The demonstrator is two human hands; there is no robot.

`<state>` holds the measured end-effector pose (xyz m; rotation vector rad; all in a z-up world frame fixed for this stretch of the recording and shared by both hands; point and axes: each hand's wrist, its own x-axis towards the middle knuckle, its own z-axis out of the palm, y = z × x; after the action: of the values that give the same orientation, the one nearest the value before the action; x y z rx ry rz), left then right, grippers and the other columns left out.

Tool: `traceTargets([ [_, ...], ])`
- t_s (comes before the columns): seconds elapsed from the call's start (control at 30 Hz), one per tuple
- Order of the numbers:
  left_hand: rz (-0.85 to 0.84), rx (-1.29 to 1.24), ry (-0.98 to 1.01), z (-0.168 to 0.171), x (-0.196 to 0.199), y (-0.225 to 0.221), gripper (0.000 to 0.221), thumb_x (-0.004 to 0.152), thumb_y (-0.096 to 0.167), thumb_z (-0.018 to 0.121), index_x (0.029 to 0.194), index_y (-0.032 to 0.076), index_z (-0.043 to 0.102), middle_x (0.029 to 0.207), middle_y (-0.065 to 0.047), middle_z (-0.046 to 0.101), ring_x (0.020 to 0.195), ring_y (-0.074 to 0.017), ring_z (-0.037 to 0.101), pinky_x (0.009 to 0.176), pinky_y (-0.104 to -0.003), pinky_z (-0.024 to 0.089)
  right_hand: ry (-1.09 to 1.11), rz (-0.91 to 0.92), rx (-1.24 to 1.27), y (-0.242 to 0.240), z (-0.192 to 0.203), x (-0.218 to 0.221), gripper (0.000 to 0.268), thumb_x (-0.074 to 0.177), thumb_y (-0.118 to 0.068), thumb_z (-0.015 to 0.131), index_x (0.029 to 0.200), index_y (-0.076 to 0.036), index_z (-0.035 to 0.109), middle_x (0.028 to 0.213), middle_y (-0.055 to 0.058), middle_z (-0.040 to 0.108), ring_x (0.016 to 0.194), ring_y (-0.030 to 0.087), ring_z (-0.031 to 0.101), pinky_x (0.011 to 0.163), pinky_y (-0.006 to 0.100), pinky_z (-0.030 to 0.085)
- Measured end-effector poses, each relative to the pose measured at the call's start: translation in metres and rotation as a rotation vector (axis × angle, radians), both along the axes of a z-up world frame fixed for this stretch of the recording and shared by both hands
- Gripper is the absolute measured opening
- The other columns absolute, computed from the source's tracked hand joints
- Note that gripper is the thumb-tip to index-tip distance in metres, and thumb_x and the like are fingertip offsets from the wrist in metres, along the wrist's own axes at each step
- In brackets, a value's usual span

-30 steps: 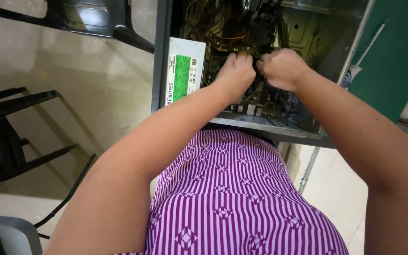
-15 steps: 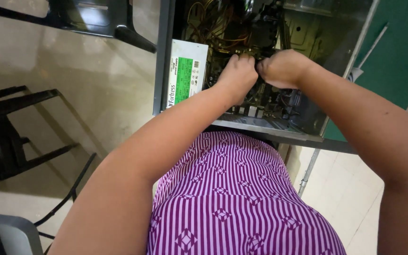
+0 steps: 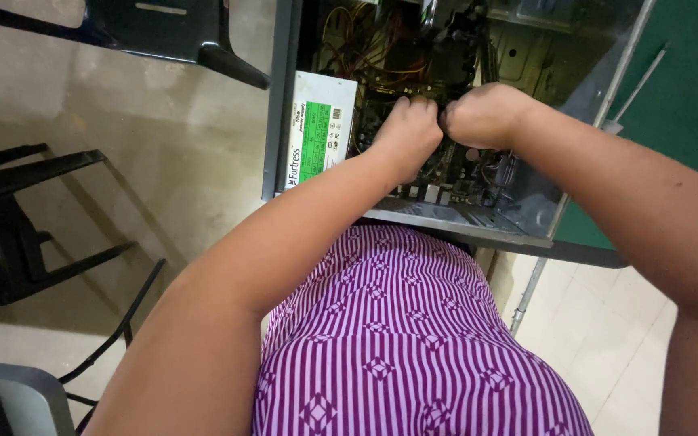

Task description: Placing and aligning the side panel onto a desktop computer case.

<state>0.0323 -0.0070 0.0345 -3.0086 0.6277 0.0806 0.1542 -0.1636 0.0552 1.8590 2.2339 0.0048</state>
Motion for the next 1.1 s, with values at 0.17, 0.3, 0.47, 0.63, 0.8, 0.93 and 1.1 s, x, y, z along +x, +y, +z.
traceTargets([
  [0.17,0.000,-0.040,-0.074,-0.003,0.001,0.001,0.029,0.058,0.024,0.085,0.080,0.013,0.069,0.090,-0.013,0.059,0.086,-0.0293,0.055,0.074,-0.042,0.045,0.036,-0.048,0.092,-0.008,-0.022,0.002,0.025,0.091,-0.010,0.061,0.067,-0.017,0.059,0.061,0.001,0.058,0.051,0.024,0.061,0.047,0.042,0.048],
  [0.3,0.029,-0.066,-0.178,-0.029,0.001,-0.009,0.031,0.054,0.020,0.086,0.078,0.010,0.069,0.086,-0.016,0.058,0.083,-0.0332,0.055,0.072,-0.045,0.045,0.086,-0.014,0.095,-0.021,-0.082,0.018,0.020,0.088,-0.013,0.055,0.068,-0.018,0.055,0.057,0.000,0.052,0.049,0.023,0.059,0.044,0.044,0.046],
  [0.47,0.035,-0.088,-0.187,-0.022,0.001,-0.007,0.030,0.051,0.018,0.085,0.076,0.009,0.069,0.084,-0.015,0.058,0.081,-0.0322,0.055,0.071,-0.045,0.046,0.054,0.035,0.125,-0.024,-0.082,0.018,0.018,0.084,-0.010,0.056,0.068,-0.018,0.054,0.054,-0.001,0.048,0.046,0.023,0.056,0.044,0.044,0.045],
  [0.63,0.030,-0.060,-0.100,-0.012,0.002,-0.005,0.036,0.051,0.021,0.086,0.081,0.010,0.070,0.088,-0.015,0.060,0.084,-0.0325,0.056,0.074,-0.046,0.047,0.079,0.067,0.065,-0.022,-0.078,0.017,0.020,0.085,-0.010,0.058,0.066,-0.017,0.058,0.058,0.002,0.052,0.049,0.026,0.059,0.044,0.047,0.045],
  [0.8,0.011,-0.013,-0.035,-0.008,0.003,-0.005,0.037,0.054,0.023,0.086,0.086,0.010,0.073,0.093,-0.014,0.061,0.089,-0.0316,0.056,0.076,-0.045,0.046,0.132,0.027,0.021,-0.014,-0.062,0.015,0.014,0.087,-0.020,0.061,0.074,-0.016,0.060,0.064,0.005,0.058,0.055,0.028,0.065,0.048,0.048,0.049],
  [0.93,-0.002,-0.037,0.025,-0.004,0.001,-0.002,0.037,0.056,0.023,0.085,0.089,0.012,0.074,0.098,-0.013,0.061,0.092,-0.0310,0.056,0.078,-0.045,0.047,0.224,-0.109,-0.081,-0.011,-0.043,0.013,0.024,0.094,-0.025,0.060,0.075,-0.011,0.066,0.066,0.006,0.064,0.060,0.031,0.070,0.050,0.049,0.051],
  [1.1,0.112,-0.184,-0.100,0.001,0.000,-0.003,0.011,0.067,0.013,0.079,0.077,0.013,0.077,0.082,-0.013,0.061,0.078,-0.0317,0.059,0.068,-0.050,0.045,0.351,-0.459,-0.382,-0.012,-0.037,0.022,0.023,0.089,-0.034,0.065,0.081,-0.014,0.071,0.074,0.008,0.073,0.076,0.033,0.076,0.065,0.051,0.060],
])
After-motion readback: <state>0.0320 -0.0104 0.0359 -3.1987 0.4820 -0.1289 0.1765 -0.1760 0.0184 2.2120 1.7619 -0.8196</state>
